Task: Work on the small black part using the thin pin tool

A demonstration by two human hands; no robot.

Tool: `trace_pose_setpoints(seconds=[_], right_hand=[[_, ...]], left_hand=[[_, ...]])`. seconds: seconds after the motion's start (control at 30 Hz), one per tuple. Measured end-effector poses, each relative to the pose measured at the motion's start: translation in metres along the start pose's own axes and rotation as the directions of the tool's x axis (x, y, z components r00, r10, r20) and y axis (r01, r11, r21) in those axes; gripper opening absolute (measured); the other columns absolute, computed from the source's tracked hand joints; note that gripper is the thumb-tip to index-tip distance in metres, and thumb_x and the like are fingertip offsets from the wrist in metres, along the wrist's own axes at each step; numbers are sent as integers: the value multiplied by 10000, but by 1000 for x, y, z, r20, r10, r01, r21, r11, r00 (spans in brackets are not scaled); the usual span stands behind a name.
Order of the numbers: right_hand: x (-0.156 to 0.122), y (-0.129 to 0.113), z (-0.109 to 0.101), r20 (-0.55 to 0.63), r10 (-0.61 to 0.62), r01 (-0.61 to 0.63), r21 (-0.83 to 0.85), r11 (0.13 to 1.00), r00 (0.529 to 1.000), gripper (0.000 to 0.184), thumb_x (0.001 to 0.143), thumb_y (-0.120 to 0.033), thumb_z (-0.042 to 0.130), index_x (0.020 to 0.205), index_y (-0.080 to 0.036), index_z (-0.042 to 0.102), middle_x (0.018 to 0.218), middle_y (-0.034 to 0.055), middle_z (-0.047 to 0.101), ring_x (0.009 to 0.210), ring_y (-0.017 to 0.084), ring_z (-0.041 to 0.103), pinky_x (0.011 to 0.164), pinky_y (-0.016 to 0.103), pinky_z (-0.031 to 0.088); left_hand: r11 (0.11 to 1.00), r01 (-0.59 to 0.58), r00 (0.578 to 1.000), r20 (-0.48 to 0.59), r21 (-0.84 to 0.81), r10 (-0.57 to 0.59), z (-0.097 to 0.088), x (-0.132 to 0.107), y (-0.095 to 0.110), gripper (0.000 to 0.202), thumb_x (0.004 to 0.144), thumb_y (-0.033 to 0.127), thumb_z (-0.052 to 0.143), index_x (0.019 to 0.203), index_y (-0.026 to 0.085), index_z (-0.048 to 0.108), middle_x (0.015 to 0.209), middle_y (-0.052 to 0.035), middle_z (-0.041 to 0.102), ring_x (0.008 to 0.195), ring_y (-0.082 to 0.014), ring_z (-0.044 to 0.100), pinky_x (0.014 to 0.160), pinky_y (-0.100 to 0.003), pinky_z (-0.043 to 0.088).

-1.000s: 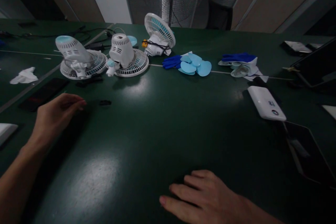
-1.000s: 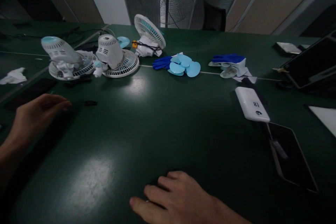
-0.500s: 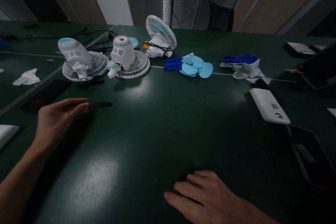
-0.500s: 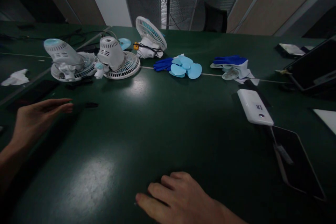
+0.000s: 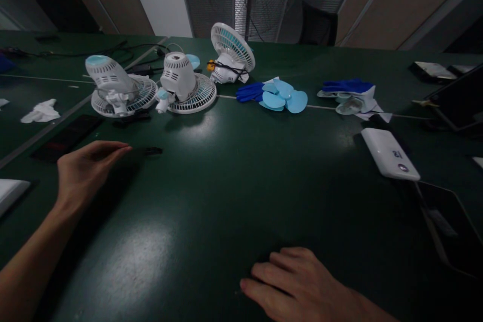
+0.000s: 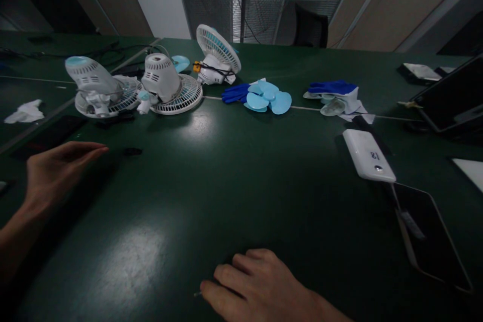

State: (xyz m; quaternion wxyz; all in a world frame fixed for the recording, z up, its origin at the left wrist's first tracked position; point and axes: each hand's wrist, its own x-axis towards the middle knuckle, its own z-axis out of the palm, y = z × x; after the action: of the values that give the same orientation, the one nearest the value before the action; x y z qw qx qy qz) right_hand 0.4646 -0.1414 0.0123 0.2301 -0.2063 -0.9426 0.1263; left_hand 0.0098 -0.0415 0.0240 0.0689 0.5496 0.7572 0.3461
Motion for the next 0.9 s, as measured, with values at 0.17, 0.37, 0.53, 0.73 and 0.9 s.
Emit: trace_pose_setpoints(seconds=[0.17,0.37,0.53,0.73,0.9], right_hand=[[1,-1,-1,0,11,-11,-1,1000,1000,389,1157,-252,296,1147,-218,684,832,-46,744,594,114,606,558,319,379],[1,0,1,17,27,-26,-11,1000,999,381,1157,-268,304,1148,-236,684,823,-57,732,589,113,605,571,312,391],[1,-1,1,17,32,-32,-7,999,999,393,1160,-272,294,1142,-236,685,833,-57,733,593,115,614,579,315,410],[0,0,1,21,27,-27,-1,1000,999,386,1159,-279,304,1144,-232,686,821,-51,731,600,114,619,585,308,415],[-1,-1,2,28,40,-40,-2,999,999,374,1155,-277,318,1135,-230,688,811,-47,727,595,112,614,592,296,416]], left_hand=[[999,-27,999,-26,-19,26,10,0,4,474,790,570,715,1064,188,781,1027,-75,779,887,-242,716,899,-364,561],[995,-15,1000,-15,-97,13,14,0,6,512,819,530,713,1172,161,749,1032,-95,778,893,-236,743,898,-353,585],[989,44,997,61,-144,-36,11,-2,12,553,802,542,725,1233,196,739,1071,-95,784,1000,-285,754,1018,-444,564],[980,77,996,53,-186,-68,10,-3,20,555,767,518,771,1196,169,735,1045,-109,789,983,-281,768,1001,-442,586],[989,53,998,37,-136,-49,9,-3,15,524,798,530,743,1192,185,744,1020,-91,792,930,-263,773,955,-412,601]])
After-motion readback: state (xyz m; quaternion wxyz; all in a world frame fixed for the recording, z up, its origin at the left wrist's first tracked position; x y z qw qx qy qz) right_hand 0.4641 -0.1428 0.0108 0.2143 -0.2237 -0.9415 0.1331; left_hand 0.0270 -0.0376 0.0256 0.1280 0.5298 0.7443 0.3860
